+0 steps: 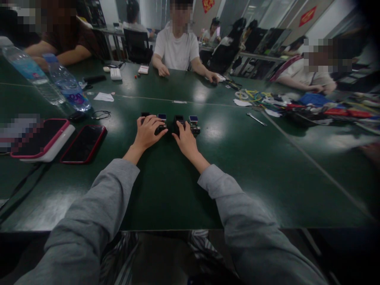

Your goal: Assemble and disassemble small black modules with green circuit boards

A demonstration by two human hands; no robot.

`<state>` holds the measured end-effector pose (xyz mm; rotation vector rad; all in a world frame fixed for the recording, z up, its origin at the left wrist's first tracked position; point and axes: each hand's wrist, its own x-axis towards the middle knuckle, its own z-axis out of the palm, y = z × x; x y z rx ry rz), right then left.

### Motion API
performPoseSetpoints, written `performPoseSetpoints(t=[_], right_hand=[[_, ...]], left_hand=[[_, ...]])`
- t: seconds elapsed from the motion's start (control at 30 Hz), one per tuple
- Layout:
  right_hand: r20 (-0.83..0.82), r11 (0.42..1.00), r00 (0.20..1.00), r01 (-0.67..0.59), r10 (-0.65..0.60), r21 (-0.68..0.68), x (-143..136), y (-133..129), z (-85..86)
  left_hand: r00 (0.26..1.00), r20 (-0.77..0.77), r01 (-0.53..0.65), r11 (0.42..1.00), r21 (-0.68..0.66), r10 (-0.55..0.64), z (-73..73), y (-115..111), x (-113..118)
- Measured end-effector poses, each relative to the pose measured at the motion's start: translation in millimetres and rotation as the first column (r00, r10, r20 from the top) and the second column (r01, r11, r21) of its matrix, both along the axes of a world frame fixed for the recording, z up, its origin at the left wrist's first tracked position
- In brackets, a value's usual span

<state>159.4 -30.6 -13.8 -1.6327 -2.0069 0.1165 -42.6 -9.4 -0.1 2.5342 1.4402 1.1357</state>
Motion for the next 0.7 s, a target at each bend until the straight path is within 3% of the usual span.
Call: performPoseSetpoints(t=[0.23,0.43,0.57,0.7], right_hand=[[0.034,0.992,0.999,-0.017,0.013,0.125,-0.2,-3.9,-0.6],[0.041,0.955,0.997,0.05,-0.065,0.292,23.7,-5.8,5.4],[0.027,0.952,0.988,0.141,-0.155,0.273,42.5,-0.7,2.0],[-0.015,0.963,0.989,0.148,-0.149,0.223,49.0,4.4,-5.9]], left_hand=[[0.997,-0.068,0.032,0.999,0.031,-0.03,-0.8,-0.1,0.1],[0.995,-0.095,0.023,0.998,0.06,-0.018,0.3,-1.1,0.1],[0.995,-0.103,0.019,0.998,0.063,-0.013,0.0,0.3,-0.6],[0.994,-0.108,0.019,0.998,0.063,-0.012,-0.1,0.7,-0.8]])
